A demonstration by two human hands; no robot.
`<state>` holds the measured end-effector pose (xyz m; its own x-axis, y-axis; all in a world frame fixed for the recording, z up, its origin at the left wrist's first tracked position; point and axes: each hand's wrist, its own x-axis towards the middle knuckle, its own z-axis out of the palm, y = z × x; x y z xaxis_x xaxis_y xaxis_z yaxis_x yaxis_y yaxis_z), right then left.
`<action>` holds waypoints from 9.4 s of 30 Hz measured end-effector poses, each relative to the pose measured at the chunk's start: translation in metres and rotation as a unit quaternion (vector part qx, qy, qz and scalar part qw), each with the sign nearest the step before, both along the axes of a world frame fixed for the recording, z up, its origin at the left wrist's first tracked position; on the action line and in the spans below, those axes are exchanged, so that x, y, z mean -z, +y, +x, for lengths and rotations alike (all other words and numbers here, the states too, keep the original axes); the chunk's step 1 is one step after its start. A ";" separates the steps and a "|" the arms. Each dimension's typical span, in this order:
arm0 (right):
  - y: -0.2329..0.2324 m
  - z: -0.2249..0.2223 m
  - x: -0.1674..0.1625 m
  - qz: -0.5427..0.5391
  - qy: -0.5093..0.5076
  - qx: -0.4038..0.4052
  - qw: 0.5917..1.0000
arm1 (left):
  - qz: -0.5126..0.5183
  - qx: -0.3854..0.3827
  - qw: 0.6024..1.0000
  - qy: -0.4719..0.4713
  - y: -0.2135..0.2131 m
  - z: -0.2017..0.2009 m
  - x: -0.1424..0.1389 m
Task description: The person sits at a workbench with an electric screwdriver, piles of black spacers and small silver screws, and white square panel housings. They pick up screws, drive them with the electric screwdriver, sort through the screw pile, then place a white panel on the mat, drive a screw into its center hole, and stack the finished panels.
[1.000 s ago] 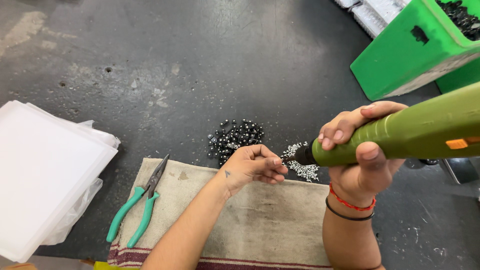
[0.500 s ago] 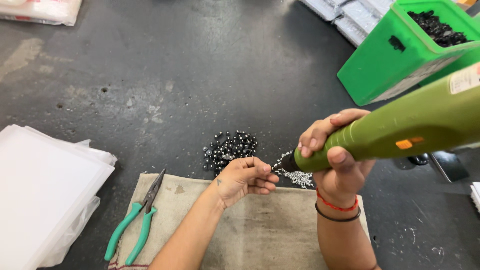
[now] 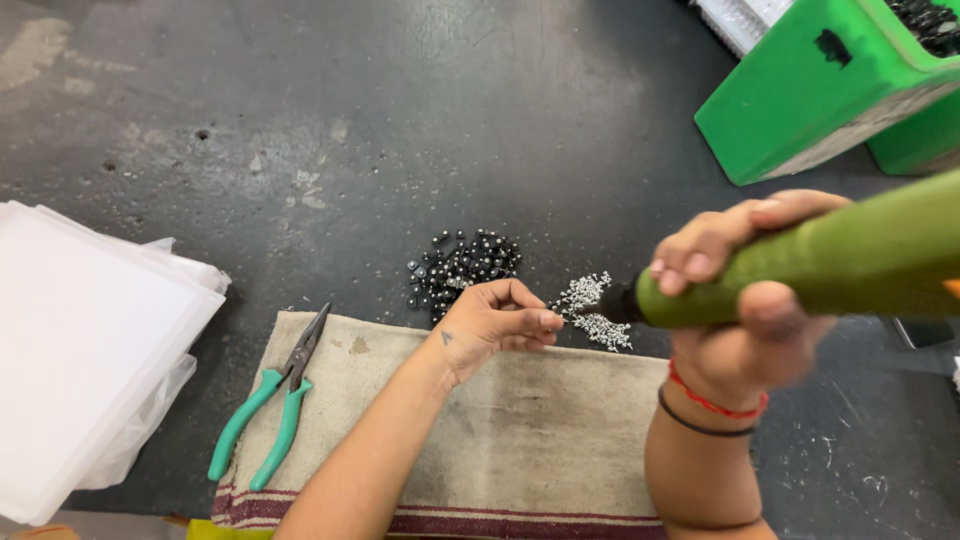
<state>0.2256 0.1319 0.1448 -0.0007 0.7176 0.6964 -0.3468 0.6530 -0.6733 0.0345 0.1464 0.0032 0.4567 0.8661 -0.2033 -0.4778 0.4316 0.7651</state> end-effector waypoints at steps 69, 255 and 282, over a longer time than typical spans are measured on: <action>0.001 -0.008 0.006 -0.014 -0.019 -0.037 0.999 | 0.081 -0.014 0.992 0.091 -0.003 0.000 -0.015; 0.014 0.032 0.006 0.004 -0.027 0.019 0.999 | 0.259 -0.398 0.825 0.306 0.008 -0.035 -0.021; 0.009 0.036 0.004 0.008 -0.026 0.016 1.000 | 0.190 -0.224 0.809 0.510 0.016 -0.041 0.008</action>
<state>0.2616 0.1407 0.1403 -0.0150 0.7068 0.7072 -0.2906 0.6737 -0.6795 -0.0063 0.1625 -0.0050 -0.1570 0.9866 0.0439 0.4418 0.0304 0.8966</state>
